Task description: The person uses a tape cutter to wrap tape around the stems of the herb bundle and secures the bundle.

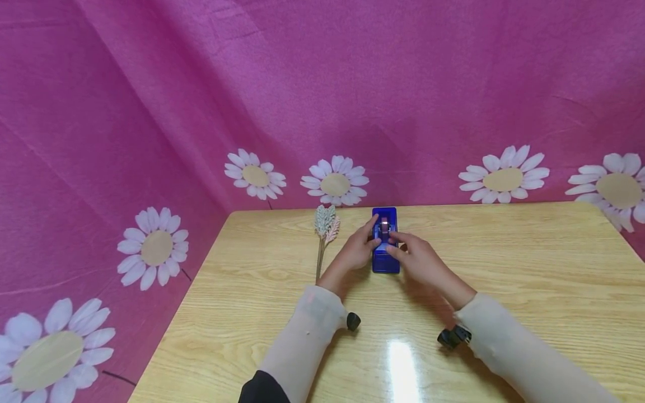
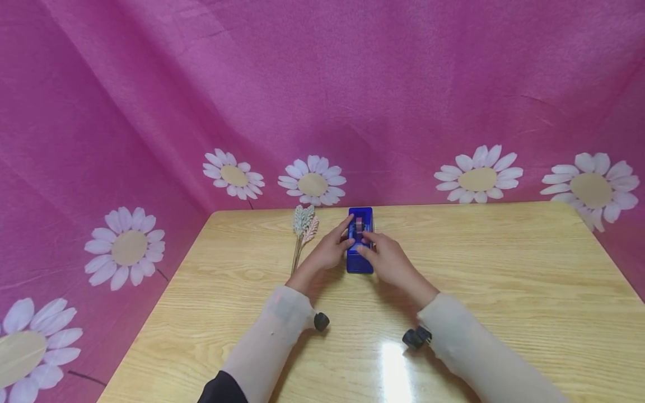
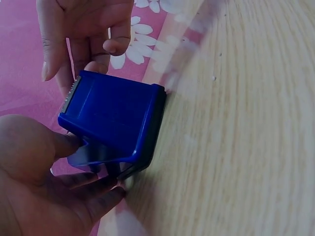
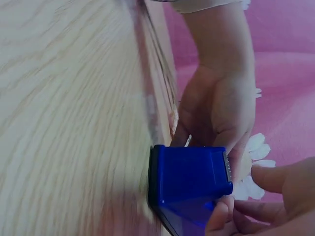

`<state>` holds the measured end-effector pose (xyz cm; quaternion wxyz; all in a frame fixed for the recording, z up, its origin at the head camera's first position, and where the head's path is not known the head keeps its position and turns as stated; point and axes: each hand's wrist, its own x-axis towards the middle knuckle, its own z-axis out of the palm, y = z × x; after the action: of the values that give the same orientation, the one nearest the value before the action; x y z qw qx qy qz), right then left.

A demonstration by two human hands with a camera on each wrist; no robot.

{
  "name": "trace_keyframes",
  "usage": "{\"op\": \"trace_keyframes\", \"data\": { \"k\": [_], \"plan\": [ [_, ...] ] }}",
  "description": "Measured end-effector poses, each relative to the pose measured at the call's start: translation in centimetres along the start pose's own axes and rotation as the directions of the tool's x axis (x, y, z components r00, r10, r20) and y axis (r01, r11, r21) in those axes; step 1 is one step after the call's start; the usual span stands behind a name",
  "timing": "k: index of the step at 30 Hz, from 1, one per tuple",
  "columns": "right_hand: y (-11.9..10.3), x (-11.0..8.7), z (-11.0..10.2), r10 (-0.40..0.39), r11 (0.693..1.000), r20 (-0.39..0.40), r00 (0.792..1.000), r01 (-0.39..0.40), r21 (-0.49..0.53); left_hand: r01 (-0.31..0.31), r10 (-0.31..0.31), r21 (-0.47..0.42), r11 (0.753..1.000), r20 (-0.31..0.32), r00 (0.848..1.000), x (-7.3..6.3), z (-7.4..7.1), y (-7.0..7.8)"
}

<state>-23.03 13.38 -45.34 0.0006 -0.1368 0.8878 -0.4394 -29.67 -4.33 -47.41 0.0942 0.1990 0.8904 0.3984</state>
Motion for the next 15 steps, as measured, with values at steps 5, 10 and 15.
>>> {"op": "trace_keyframes", "data": {
  "k": [5, 10, 15],
  "plan": [
    [-0.3, 0.6, -0.3, 0.095, 0.988, 0.009, 0.995, -0.095, 0.123, -0.011, 0.01, -0.04, 0.999, -0.012, 1.0, -0.1, 0.1, -0.2],
    [-0.4, 1.0, -0.4, 0.164, 0.964, 0.026, 0.986, -0.166, 0.206, -0.017, 0.016, -0.049, 0.999, -0.013, 1.0, -0.2, 0.2, -0.2],
    [-0.2, 1.5, -0.1, 0.227, 0.941, 0.042, 0.973, -0.23, 0.247, -0.014, 0.014, -0.057, 0.998, -0.005, 1.0, -0.2, 0.2, -0.3]
  ]
}}
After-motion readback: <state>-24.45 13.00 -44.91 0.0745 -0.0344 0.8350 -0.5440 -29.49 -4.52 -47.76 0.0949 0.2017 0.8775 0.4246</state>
